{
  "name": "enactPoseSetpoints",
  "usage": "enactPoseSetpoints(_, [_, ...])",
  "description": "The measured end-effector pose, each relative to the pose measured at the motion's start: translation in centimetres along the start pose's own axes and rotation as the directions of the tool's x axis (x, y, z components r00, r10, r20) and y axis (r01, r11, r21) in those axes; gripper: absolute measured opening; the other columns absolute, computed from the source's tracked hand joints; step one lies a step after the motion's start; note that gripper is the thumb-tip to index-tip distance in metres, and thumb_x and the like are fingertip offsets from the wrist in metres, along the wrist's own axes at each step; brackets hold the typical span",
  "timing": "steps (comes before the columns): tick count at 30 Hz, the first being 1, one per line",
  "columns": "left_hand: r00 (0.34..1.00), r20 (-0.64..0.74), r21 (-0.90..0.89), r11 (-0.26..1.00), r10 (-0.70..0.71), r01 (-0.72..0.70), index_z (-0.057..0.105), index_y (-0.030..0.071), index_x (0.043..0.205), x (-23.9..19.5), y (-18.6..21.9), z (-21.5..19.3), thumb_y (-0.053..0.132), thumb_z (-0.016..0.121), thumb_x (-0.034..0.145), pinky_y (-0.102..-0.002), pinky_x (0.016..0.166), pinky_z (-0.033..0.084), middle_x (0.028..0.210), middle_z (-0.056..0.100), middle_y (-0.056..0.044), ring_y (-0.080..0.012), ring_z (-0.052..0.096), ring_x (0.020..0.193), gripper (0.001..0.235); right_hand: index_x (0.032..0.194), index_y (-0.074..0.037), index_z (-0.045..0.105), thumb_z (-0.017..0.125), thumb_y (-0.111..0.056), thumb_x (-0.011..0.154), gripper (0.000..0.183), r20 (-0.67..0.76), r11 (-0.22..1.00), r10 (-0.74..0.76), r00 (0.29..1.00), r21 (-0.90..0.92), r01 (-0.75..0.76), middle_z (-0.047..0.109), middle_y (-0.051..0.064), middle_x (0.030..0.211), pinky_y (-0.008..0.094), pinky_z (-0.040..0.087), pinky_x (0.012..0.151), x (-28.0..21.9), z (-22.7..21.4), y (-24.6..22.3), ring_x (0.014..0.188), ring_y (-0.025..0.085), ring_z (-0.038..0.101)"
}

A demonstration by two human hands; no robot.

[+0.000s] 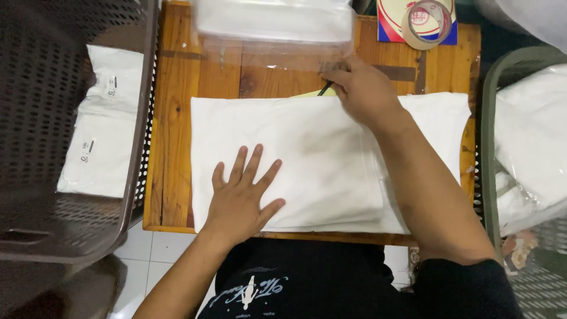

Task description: Meticulously smoothing and folding a white t-shirt on a wooden workspace.

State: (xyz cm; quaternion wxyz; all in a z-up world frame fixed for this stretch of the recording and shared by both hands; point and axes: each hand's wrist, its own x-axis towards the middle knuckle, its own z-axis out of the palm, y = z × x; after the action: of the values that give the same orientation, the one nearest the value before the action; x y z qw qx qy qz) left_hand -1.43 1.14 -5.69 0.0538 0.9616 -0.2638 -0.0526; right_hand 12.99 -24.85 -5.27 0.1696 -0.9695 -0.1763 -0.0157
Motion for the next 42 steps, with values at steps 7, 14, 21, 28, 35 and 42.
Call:
enactPoseSetpoints(7, [0.999, -0.035, -0.015, 1.000, 0.000, -0.001, 0.025, 0.026, 0.135, -0.2, 0.0, -0.1, 0.057, 0.030, 0.083, -0.053, 0.096, 0.013, 0.144, 0.011, -0.008, -0.0278, 0.007, 0.132, 0.060, 0.104, -0.014, 0.061, 0.047, -0.016, 0.086, 0.023, 0.032, 0.979, 0.116, 0.993, -0.171, -0.109, 0.054, 0.009, 0.085, 0.046, 0.043, 0.052, -1.1, 0.4, 2.9, 0.074, 0.034, 0.054])
enactPoseSetpoints(14, [1.000, 0.003, -0.110, 0.994, -0.004, 0.005, 0.028, 0.024, 0.133, 0.0, 0.0, -0.7, 0.054, 0.036, 0.083, -0.055, 0.094, 0.014, 0.143, 0.011, -0.010, -0.0296, 0.008, 0.131, 0.059, 0.101, -0.009, 0.064, 0.051, -0.014, 0.088, 0.019, -0.080, 0.942, 0.196, 0.977, -0.263, -0.211, 0.053, 0.013, 0.084, 0.045, 0.044, 0.053, -1.9, -0.5, 6.5, 0.069, 0.035, 0.054])
enactPoseSetpoints(21, [0.978, -0.073, -0.485, 0.864, -0.194, 0.136, 0.050, 0.016, 0.119, -0.7, -1.9, -2.7, 0.037, 0.049, 0.082, -0.051, 0.093, 0.020, 0.136, 0.033, -0.013, -0.0315, 0.028, 0.125, 0.043, 0.098, -0.006, 0.065, 0.049, -0.012, 0.089, 0.019, -0.097, 0.923, 0.284, 0.954, -0.242, -0.300, 0.056, 0.015, 0.090, 0.044, 0.045, 0.057, -2.1, -1.4, 7.3, 0.078, 0.034, 0.053])
enactPoseSetpoints(28, [0.723, -0.018, -0.521, 0.624, -0.691, 0.583, 0.045, 0.002, 0.123, -1.5, -5.2, -4.0, 0.022, 0.058, 0.079, -0.040, 0.075, 0.041, 0.101, 0.047, -0.021, -0.0326, 0.051, 0.089, 0.049, 0.119, -0.006, 0.053, 0.055, -0.019, 0.086, 0.036, -0.229, 0.977, 0.055, 0.972, -0.190, -0.100, 0.055, 0.014, 0.103, 0.040, 0.036, 0.081, -6.5, -0.1, -1.8, 0.097, 0.031, 0.046])
enactPoseSetpoints(35, [0.603, 0.174, -0.555, 0.429, -0.778, 0.713, 0.057, 0.003, 0.107, -0.4, -5.5, -3.6, 0.025, 0.068, 0.074, -0.041, 0.061, 0.047, 0.087, 0.061, -0.015, -0.0311, 0.060, 0.077, 0.041, 0.138, -0.014, 0.016, 0.028, -0.053, 0.087, 0.066, 0.529, 0.950, 0.301, 0.793, -0.099, -0.295, 0.003, 0.023, 0.141, 0.051, -0.001, 0.102, -10.5, -1.6, -11.9, 0.130, 0.038, -0.003])
enactPoseSetpoints(42, [0.666, 0.067, -0.468, 0.566, -0.743, 0.678, 0.054, -0.002, 0.112, -0.3, -4.9, -4.1, 0.026, 0.065, 0.079, -0.047, 0.067, 0.044, 0.088, 0.059, -0.021, -0.0376, 0.058, 0.080, 0.045, 0.113, -0.005, 0.049, 0.063, -0.035, 0.077, 0.049, -0.314, 0.913, 0.405, 0.859, 0.083, -0.400, 0.041, 0.010, 0.095, 0.033, 0.039, 0.074, -15.4, -2.4, -8.5, 0.086, 0.025, 0.048])
